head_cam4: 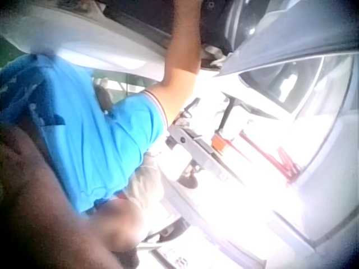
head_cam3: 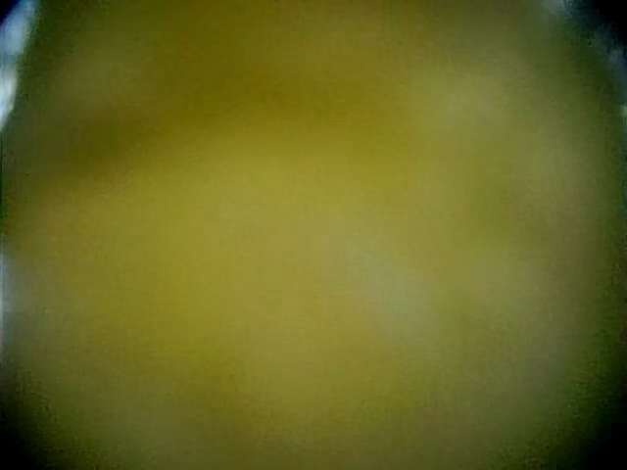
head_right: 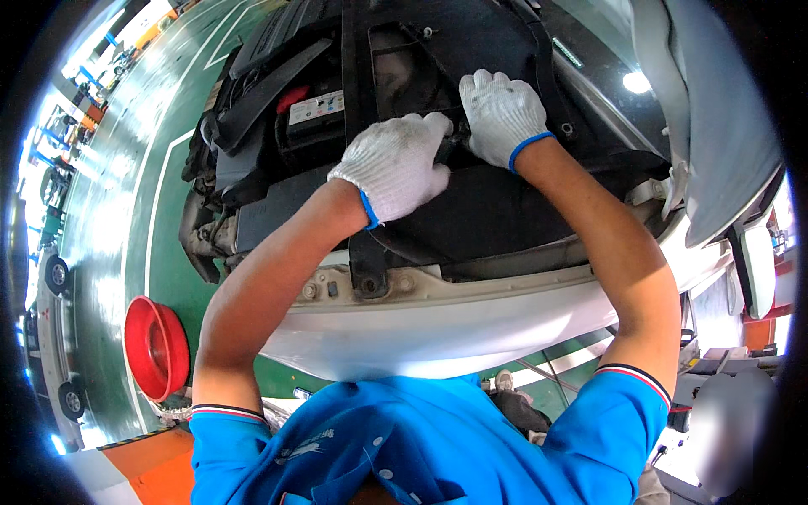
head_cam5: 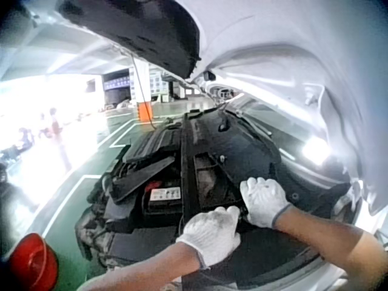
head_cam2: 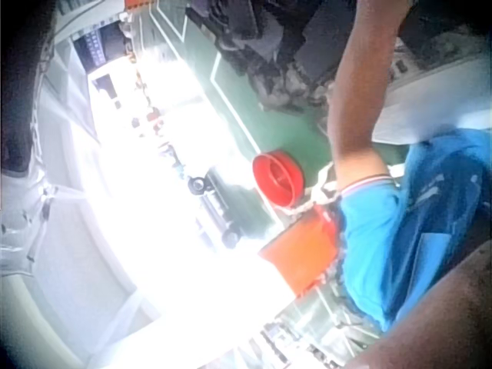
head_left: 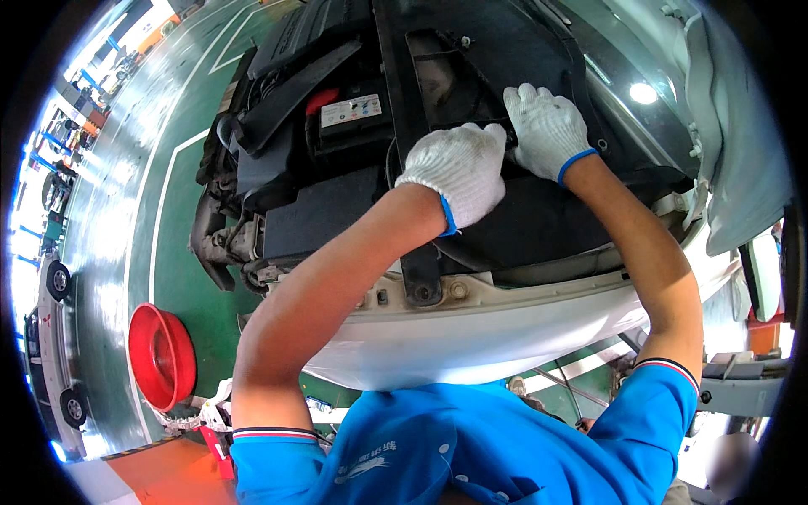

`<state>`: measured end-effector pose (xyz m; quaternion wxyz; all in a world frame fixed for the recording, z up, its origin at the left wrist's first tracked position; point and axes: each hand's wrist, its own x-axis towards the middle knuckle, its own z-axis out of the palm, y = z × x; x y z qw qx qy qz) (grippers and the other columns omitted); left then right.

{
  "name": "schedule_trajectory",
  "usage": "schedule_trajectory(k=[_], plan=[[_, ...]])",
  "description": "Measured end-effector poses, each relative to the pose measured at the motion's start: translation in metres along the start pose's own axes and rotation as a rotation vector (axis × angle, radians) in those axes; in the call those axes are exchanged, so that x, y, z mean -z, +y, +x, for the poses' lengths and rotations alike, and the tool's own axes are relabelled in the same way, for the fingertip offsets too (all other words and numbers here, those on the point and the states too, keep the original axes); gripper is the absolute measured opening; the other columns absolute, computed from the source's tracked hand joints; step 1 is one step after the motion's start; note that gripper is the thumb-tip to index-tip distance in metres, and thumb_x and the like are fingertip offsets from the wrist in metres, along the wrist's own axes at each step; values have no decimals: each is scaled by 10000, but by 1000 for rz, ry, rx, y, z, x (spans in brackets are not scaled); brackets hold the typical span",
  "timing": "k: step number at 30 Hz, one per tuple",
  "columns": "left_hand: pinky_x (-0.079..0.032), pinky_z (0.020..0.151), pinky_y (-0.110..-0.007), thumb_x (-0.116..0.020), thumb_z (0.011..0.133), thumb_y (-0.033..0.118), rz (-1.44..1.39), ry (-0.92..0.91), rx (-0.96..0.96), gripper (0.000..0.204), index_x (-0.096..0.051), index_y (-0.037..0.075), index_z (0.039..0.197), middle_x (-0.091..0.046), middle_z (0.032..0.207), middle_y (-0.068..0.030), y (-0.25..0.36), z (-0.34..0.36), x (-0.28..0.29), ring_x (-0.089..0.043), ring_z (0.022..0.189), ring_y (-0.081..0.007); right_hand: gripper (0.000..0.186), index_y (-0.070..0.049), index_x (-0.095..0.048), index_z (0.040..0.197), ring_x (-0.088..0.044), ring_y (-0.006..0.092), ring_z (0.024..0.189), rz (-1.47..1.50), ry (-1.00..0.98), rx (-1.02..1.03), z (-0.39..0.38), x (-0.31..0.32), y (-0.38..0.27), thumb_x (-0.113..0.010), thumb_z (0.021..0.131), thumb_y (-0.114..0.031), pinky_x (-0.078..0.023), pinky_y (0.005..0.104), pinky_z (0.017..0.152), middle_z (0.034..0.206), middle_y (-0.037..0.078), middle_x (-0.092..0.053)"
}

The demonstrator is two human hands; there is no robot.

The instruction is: The person works under the hood of a white car, using a socket wrench to loosen and tighten bolts on a black plastic cover near the battery. They repeatedly remove and reinsert bolts while adjusting the cover's position.

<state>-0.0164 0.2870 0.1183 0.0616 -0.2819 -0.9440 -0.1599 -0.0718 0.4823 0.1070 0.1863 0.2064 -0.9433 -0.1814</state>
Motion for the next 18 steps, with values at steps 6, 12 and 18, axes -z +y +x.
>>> schedule_trajectory(k=[6,12,18], plan=[[-514,827,-445,-617,899,116,455,323,-303,174,-720,94,1038,-676,964,-87,-46,14,-12,-680,937,-269,541,-56,-622,1175,-680,289,1084,7,-17,-28,1,5,-4,-849,761,-321,-564,416,895,1132,131,-655],[-558,842,-464,-670,879,137,188,197,-212,233,-744,96,1095,-693,976,-140,-23,-4,-9,-711,928,-333,535,-58,-624,1166,-681,287,1076,-5,-11,-18,1,3,-4,-849,763,-328,-565,414,879,1126,126,-656],[-553,898,-507,-646,921,171,21,95,-33,250,-757,116,1139,-696,1017,-191,-15,-2,-11,-711,982,-381,523,-61,-630,1153,-686,279,1052,-44,13,-13,0,-2,-2,-847,762,-331,-570,405,853,1112,119,-657]])
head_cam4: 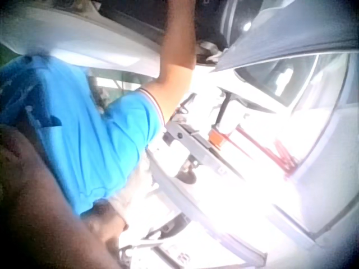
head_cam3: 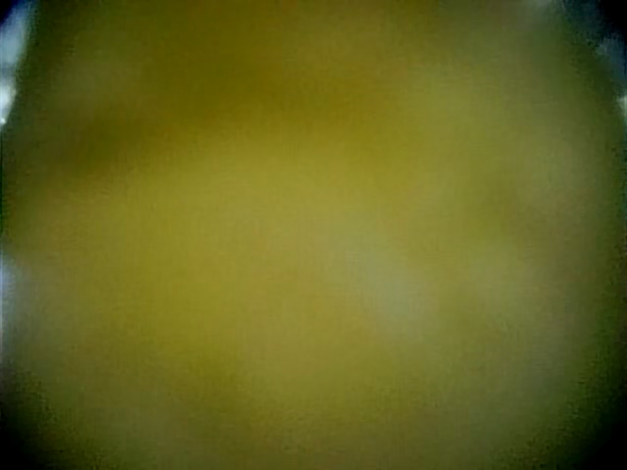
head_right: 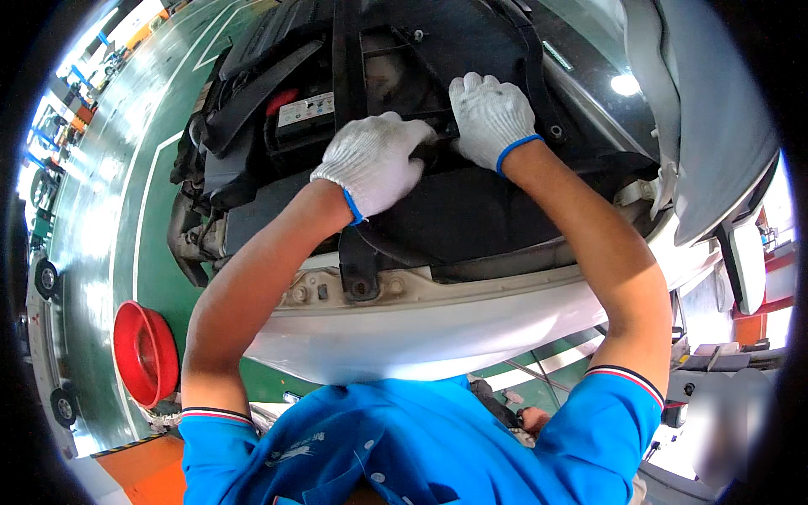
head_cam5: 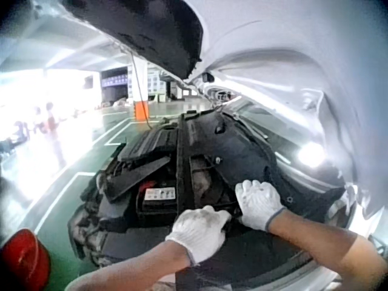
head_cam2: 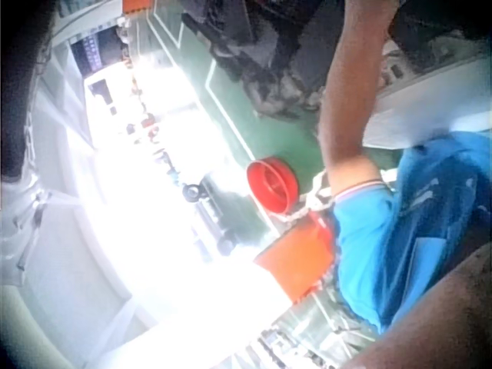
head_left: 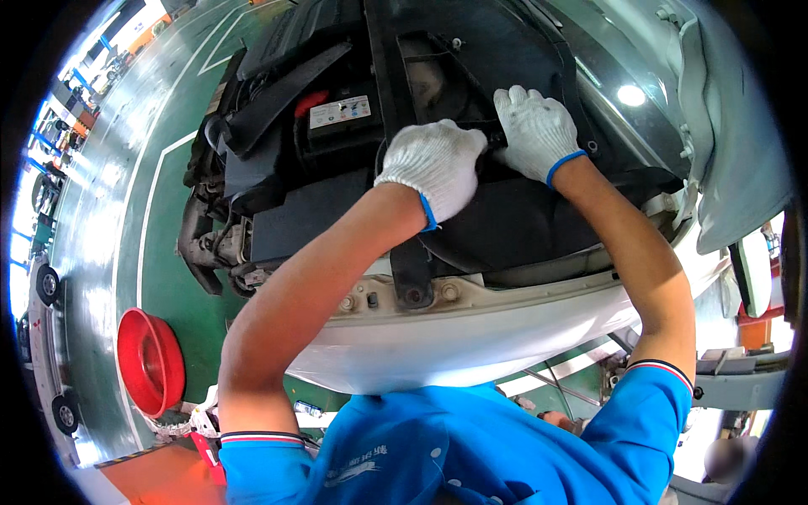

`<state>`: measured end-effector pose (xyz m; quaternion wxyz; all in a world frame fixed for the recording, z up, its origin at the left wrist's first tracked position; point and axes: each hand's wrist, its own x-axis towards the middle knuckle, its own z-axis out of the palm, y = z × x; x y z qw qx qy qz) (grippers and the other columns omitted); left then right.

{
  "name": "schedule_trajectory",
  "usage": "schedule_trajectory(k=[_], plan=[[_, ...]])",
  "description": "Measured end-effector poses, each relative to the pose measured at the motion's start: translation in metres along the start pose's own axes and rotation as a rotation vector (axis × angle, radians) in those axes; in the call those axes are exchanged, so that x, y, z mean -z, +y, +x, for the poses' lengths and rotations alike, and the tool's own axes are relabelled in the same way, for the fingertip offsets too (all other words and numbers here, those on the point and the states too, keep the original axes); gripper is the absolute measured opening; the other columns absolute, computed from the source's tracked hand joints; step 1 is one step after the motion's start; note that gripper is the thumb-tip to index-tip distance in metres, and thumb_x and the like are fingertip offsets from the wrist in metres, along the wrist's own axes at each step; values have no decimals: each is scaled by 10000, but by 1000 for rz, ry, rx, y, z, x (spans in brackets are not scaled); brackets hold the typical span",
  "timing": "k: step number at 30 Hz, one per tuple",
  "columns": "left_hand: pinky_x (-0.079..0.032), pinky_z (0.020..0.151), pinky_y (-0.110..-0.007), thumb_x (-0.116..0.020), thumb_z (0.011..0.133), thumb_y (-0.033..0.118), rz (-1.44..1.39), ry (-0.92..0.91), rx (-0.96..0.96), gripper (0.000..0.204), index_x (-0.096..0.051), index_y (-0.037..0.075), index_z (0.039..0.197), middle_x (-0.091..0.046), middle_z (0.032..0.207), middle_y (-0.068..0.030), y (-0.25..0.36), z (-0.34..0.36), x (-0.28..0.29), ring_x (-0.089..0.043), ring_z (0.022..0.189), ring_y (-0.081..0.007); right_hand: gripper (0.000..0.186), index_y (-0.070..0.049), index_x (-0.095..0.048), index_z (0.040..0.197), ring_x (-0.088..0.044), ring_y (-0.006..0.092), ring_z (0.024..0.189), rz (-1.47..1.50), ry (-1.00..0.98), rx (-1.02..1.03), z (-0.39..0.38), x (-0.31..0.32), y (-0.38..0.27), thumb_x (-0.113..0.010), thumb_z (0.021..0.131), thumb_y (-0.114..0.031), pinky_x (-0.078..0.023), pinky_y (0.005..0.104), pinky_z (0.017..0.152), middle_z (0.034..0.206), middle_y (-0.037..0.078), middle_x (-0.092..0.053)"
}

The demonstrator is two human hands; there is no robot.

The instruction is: The person works under the hood of a white car, using a socket wrench to loosen and tighten bolts on a black plastic cover near the battery. They repeatedly remove and reinsert bolts while adjusting the cover's position.

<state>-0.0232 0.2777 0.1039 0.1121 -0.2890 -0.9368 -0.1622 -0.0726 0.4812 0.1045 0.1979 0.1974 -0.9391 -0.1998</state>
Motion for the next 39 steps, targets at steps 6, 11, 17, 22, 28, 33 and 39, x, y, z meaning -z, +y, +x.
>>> schedule_trajectory(k=[6,11,17,22,28,33,39], plan=[[-513,860,-453,-606,930,107,365,270,-214,260,-773,137,1127,-682,975,-116,-27,11,-7,-678,979,-289,667,-32,-586,1252,-674,301,1065,13,-63,-11,2,7,-4,-862,758,-385,-574,426,874,1129,141,-632],[-555,809,-476,-689,862,153,142,145,-206,232,-764,118,1079,-684,969,-144,-20,3,-5,-717,879,-329,496,-49,-642,1119,-699,287,1023,4,26,-1,0,2,-3,-838,778,-350,-580,402,840,1089,127,-667],[-579,840,-465,-614,937,153,116,-11,-44,237,-771,127,1113,-694,1016,-186,27,-7,3,-736,942,-358,488,-44,-649,1129,-701,289,1031,6,24,-1,0,-2,-1,-831,798,-353,-585,412,863,1097,134,-668],[-526,894,-454,-600,932,97,352,152,-231,326,-731,143,1227,-661,994,-125,-29,4,2,-682,977,-291,508,-45,-642,1143,-701,287,1037,1,-16,-10,1,6,-6,-838,793,-356,-581,414,868,1102,136,-667],[-548,820,-451,-644,898,106,353,226,-299,320,-711,95,1210,-662,946,-107,-34,6,0,-696,889,-285,602,-47,-577,1193,-672,286,1013,3,-64,-2,1,6,-6,-840,770,-385,-563,424,830,1088,123,-620],[-573,743,-458,-636,900,101,117,-36,-51,243,-706,73,1131,-675,949,-165,36,-13,5,-713,854,-330,403,-58,-634,1071,-692,276,954,-37,109,38,2,-12,-1,-775,806,-327,-568,425,784,1028,117,-650],[-546,860,-456,-614,925,92,318,197,-177,291,-743,122,1185,-665,1012,-126,-24,7,3,-693,963,-311,448,-53,-643,1094,-694,281,995,17,58,18,1,2,-6,-826,785,-321,-573,414,809,1054,123,-659]])
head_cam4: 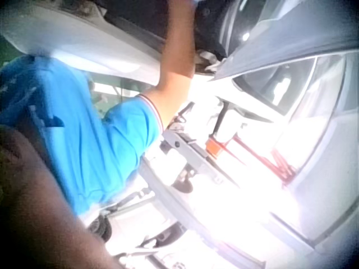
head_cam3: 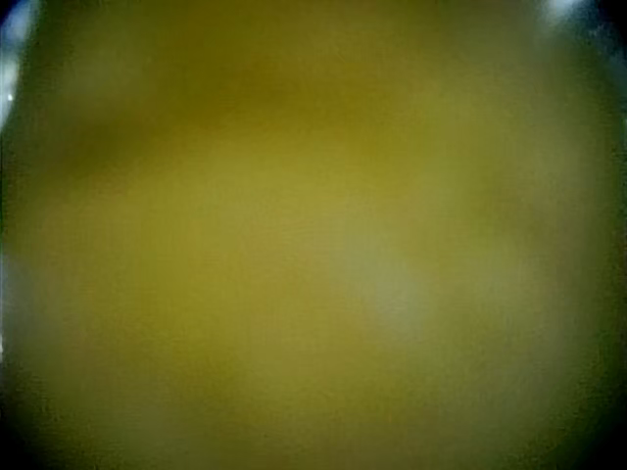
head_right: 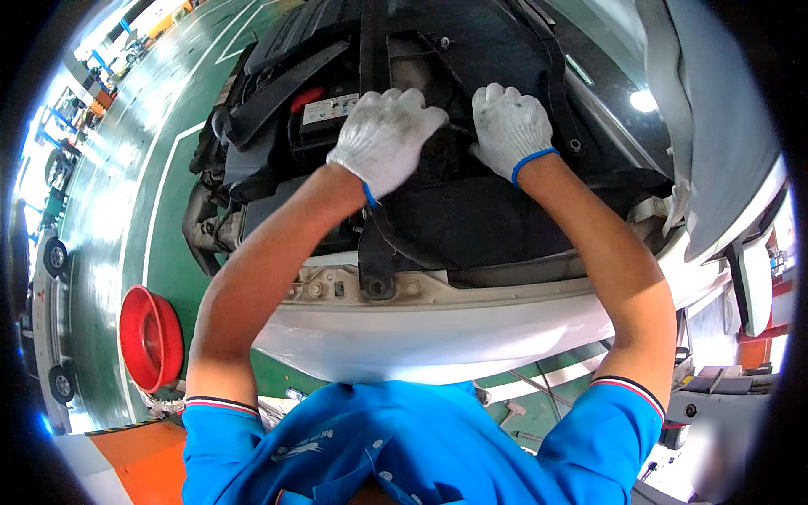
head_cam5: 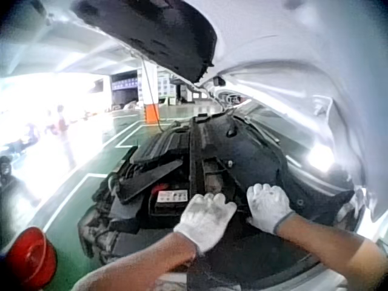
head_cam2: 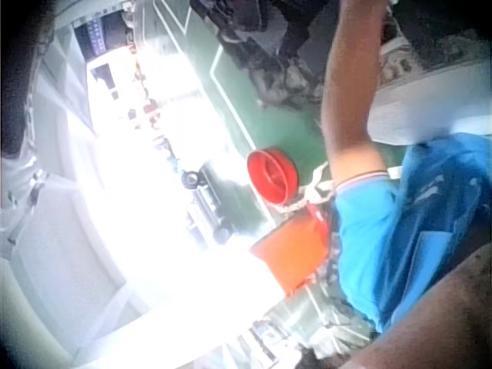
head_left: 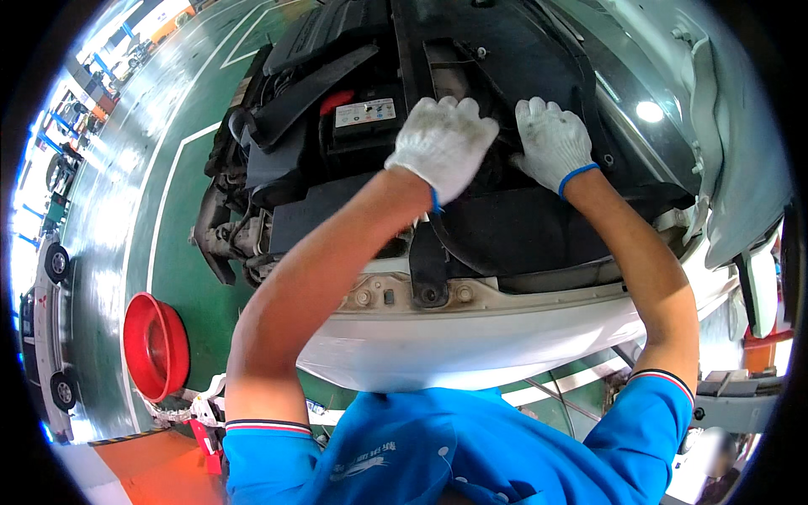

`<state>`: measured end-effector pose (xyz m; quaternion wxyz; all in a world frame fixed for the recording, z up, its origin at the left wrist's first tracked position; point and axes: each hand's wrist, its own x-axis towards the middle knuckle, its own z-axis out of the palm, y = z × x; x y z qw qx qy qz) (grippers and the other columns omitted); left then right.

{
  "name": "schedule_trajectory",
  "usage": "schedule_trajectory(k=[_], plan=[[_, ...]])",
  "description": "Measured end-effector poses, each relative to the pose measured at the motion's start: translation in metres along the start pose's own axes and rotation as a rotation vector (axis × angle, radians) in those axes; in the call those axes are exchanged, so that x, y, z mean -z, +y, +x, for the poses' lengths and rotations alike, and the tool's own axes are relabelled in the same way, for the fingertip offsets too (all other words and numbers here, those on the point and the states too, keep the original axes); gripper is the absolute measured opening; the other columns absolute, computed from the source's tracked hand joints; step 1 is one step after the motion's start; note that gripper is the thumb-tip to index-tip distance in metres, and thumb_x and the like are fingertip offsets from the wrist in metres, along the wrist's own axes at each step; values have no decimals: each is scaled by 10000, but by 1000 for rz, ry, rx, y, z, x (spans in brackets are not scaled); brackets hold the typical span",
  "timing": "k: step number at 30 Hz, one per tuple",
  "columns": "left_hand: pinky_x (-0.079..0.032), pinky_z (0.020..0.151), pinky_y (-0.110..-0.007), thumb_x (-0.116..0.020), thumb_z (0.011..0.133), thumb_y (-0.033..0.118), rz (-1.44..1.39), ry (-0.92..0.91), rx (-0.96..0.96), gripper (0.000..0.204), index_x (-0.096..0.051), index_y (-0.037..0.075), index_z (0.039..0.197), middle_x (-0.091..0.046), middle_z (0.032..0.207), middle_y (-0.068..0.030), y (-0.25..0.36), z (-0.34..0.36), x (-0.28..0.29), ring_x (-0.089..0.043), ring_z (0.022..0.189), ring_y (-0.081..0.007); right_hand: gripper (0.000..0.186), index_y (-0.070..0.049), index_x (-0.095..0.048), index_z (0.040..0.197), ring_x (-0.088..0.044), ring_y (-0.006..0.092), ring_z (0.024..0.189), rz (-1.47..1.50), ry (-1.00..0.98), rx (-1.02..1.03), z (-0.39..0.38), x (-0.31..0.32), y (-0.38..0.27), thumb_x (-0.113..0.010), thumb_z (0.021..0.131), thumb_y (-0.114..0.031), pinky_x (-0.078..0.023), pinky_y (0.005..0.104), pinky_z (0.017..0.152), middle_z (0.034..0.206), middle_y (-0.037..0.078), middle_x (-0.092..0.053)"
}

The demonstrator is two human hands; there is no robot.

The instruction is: The person works under the hood of a white car, using a socket wrench to loosen and tighten bolts on a black plastic cover near the battery. They repeatedly remove and reinsert bolts while adjusting the cover's position.

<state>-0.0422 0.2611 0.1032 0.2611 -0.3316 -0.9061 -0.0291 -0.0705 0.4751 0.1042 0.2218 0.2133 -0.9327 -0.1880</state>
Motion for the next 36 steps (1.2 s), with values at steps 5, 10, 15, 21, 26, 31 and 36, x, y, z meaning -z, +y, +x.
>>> schedule_trajectory(k=[5,10,15,21,26,31,36], plan=[[-544,891,-469,-621,941,112,-94,-66,-64,341,-742,175,1255,-668,1035,-111,-18,3,-12,-689,997,-316,510,-53,-655,1104,-701,279,1039,-3,-71,-54,1,6,-3,-872,760,-360,-587,409,860,1086,130,-672],[-561,869,-454,-611,951,118,-20,0,-64,307,-752,163,1220,-684,1032,-100,-14,0,-16,-706,977,-303,532,-54,-654,1127,-705,281,1046,0,-100,-55,3,9,-2,-870,763,-375,-593,407,867,1109,136,-674],[-563,869,-435,-603,949,110,18,16,-73,299,-750,147,1206,-687,1008,-75,-12,-1,-16,-708,991,-270,682,-31,-623,1308,-685,344,1158,120,-217,-59,6,22,8,-853,798,-421,-572,428,980,1233,193,-664],[-561,864,-424,-615,940,105,7,18,-59,295,-751,145,1200,-684,1003,-74,-12,-2,-18,-701,972,-263,708,-55,-617,1451,-678,326,1207,764,-304,-226,-2,23,65,-798,872,-420,-521,419,1063,1314,218,-694],[-557,856,-417,-623,935,99,-2,20,-61,295,-749,138,1199,-680,983,-69,-12,-2,-17,-698,968,-257,669,-58,-633,1428,-695,318,1157,702,-250,-213,-5,6,67,-798,884,-413,-540,407,1028,1294,202,-701],[-557,843,-407,-633,928,101,9,68,-79,288,-745,117,1193,-678,972,-63,-12,-4,-19,-697,963,-242,639,-75,-655,1399,-706,308,1114,671,-241,-219,-2,5,64,-800,884,-424,-556,405,990,1259,177,-712],[-564,818,-414,-635,931,109,-19,169,-92,263,-748,103,1169,-683,937,-66,-10,-5,-20,-702,924,-246,615,-92,-664,1387,-710,296,1098,656,-224,-211,-2,3,64,-799,888,-425,-563,395,967,1235,169,-714]])
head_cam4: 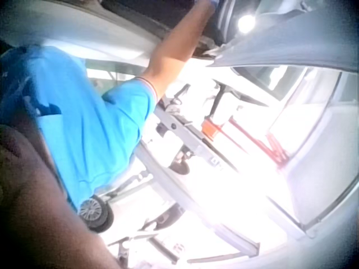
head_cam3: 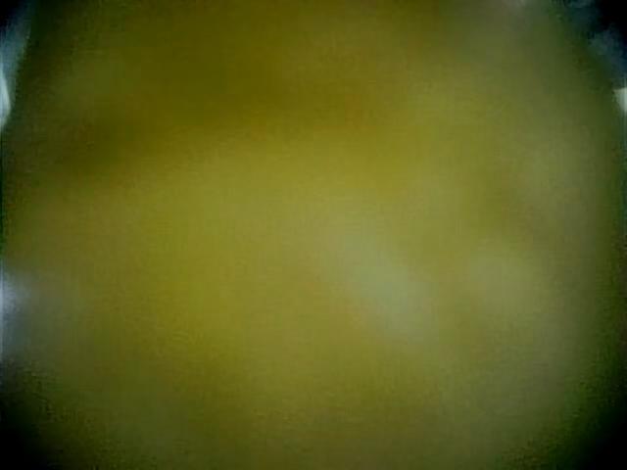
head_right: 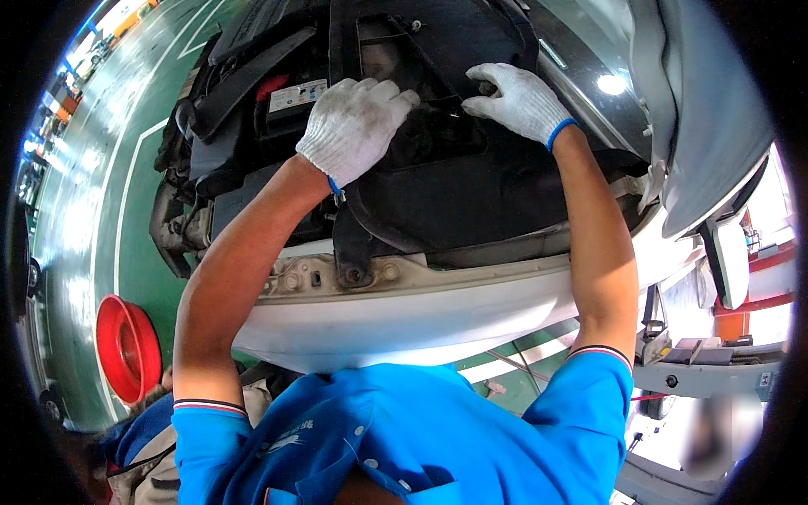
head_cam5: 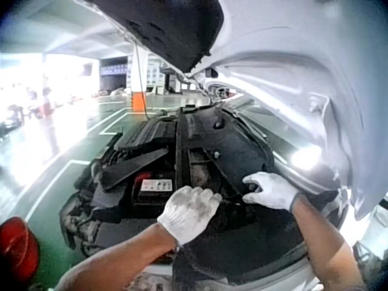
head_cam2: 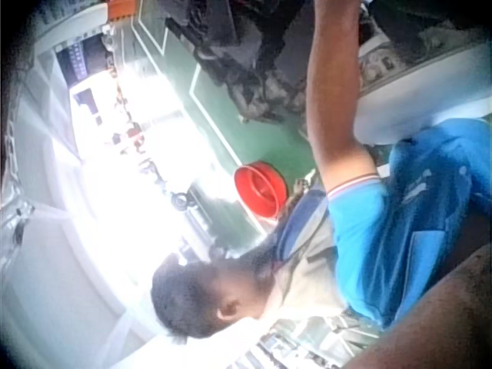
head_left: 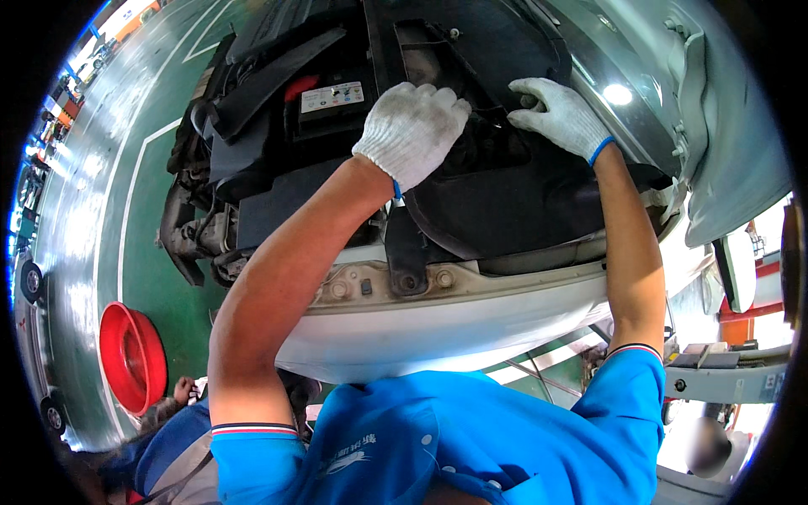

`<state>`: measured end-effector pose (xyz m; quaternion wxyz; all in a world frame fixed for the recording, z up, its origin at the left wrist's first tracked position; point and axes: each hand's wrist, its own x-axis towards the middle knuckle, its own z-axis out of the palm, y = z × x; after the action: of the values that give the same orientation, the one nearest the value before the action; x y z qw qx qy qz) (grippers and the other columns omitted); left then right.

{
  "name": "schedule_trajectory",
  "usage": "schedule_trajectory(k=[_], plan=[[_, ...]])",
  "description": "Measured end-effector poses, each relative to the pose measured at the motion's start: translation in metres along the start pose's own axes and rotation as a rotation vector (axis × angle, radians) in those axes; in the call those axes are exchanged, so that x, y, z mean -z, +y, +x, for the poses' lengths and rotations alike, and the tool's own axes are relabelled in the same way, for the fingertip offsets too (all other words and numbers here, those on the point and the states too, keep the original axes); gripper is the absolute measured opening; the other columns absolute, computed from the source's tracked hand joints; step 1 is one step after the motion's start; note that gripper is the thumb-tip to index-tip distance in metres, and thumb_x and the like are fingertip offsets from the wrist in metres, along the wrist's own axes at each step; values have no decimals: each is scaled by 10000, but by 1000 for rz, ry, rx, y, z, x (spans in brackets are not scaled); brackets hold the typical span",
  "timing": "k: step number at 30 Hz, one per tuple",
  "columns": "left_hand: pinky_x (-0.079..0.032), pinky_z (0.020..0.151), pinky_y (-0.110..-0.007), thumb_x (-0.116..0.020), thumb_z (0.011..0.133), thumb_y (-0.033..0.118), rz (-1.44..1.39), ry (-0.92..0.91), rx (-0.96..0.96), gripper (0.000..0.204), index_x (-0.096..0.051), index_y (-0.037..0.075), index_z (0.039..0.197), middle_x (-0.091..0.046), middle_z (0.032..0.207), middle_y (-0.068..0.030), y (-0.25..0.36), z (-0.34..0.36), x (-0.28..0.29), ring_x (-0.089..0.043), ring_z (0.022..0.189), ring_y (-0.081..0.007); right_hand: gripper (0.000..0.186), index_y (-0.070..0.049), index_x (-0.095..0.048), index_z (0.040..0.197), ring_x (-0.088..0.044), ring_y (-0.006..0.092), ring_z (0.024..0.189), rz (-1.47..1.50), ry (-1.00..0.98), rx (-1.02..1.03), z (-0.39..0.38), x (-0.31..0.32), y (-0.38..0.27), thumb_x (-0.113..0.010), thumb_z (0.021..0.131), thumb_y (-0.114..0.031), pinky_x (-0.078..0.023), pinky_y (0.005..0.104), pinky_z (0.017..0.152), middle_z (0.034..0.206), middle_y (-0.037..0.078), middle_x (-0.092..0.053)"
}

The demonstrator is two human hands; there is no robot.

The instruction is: The person works under the hood of a white car, using a socket wrench to loosen and tighten bolts on a black plastic cover near the battery. They repeatedly remove and reinsert bolts while adjusting the cover's position.

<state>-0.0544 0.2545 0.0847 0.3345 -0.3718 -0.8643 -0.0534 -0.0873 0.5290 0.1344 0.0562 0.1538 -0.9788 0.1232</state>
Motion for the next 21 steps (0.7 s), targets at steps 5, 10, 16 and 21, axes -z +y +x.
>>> schedule_trajectory(k=[5,10,16,21], plan=[[-579,767,-421,-649,941,129,-9,52,25,235,-753,108,1151,-695,899,-70,1,-1,-6,-716,863,-259,599,-86,-674,1371,-710,298,1098,-36,47,8,-1,-5,0,-790,896,-430,-562,403,969,1211,165,-723],[-588,719,-413,-682,944,178,-57,84,34,220,-754,113,1141,-696,882,-62,2,-3,-3,-723,818,-271,594,-84,-681,1361,-710,307,1112,-3,48,38,0,-5,4,-778,900,-446,-561,413,978,1219,164,-728],[-594,691,-401,-692,950,207,-74,98,67,202,-757,132,1126,-702,892,-61,8,-3,-2,-730,810,-271,612,-91,-672,1378,-707,311,1138,6,51,45,1,-9,9,-776,898,-456,-559,415,995,1269,168,-719],[-595,681,-400,-699,943,211,-39,25,51,196,-763,133,1111,-703,892,-59,6,-4,-4,-733,801,-267,622,-101,-660,1397,-701,321,1162,-34,55,7,-1,-10,6,-768,905,-466,-553,425,1017,1304,166,-710]])
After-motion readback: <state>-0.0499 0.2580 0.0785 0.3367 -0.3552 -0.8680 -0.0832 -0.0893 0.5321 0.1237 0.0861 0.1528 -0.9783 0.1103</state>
